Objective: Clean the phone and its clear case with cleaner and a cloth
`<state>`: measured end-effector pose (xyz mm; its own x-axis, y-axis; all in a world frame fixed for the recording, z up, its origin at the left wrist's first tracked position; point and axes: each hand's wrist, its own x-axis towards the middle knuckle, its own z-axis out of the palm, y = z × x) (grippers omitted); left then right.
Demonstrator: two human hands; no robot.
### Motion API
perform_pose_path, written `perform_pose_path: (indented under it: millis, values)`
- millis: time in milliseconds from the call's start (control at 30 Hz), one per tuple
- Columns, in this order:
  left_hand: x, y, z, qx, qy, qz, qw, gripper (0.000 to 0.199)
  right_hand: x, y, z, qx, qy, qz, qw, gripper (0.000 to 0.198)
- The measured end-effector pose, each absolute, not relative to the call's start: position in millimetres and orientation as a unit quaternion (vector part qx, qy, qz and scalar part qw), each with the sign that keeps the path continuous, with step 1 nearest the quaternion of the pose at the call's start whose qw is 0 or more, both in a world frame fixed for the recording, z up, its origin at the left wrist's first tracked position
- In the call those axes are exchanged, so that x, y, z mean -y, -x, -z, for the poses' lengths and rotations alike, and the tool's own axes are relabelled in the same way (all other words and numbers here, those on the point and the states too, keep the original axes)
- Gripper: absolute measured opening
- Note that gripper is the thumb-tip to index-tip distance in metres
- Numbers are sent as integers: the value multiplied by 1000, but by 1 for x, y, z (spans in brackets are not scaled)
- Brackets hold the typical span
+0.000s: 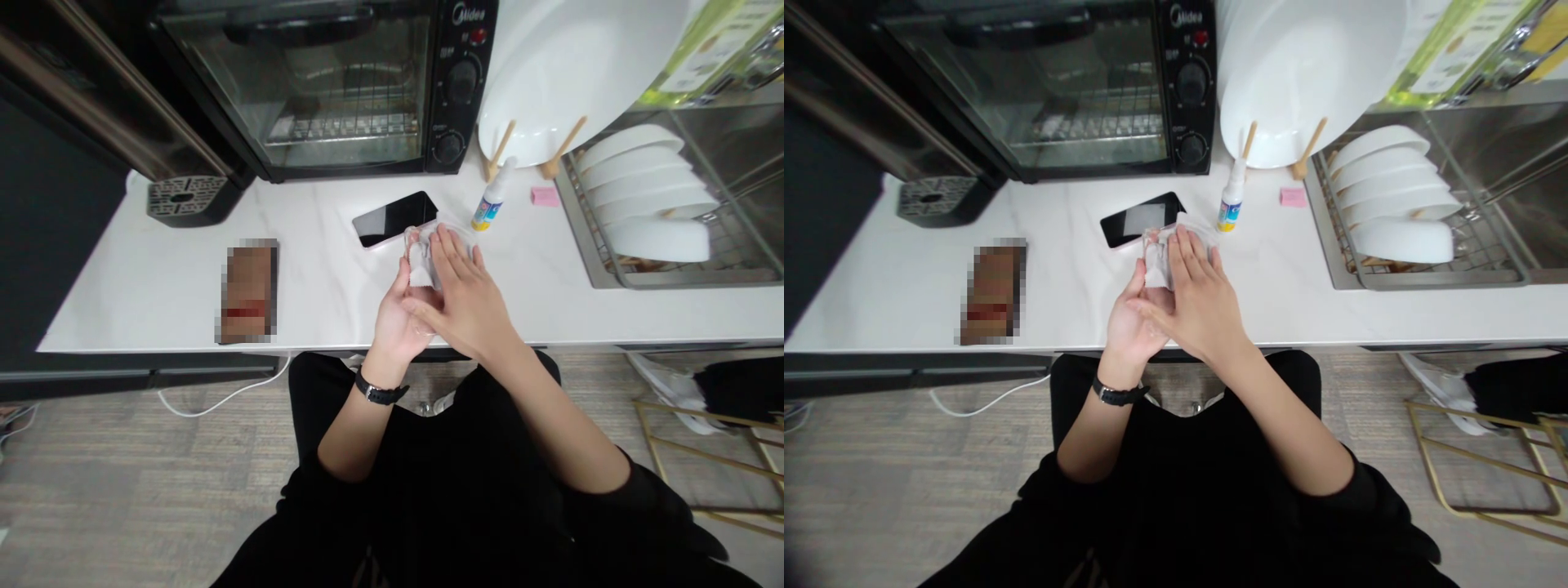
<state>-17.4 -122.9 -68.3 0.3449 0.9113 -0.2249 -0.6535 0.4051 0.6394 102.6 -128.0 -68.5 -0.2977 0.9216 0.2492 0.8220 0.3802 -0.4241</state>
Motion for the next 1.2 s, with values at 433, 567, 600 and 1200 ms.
perform_pose_path:
  millis: [433,567,600,1200]
  values:
    - [133,24,61,-264,-257,-502,783,59,226,-99,71,838,503,-74,197,101]
    - [130,21,64,-284,-245,-504,778,60,183,-115,70,819,533,-60,201,100]
    - [129,20,65,-284,-237,-502,782,59,167,-116,68,815,540,-69,201,100]
    - [129,59,47,-358,-412,-450,707,62,217,-134,56,725,489,-305,377,36]
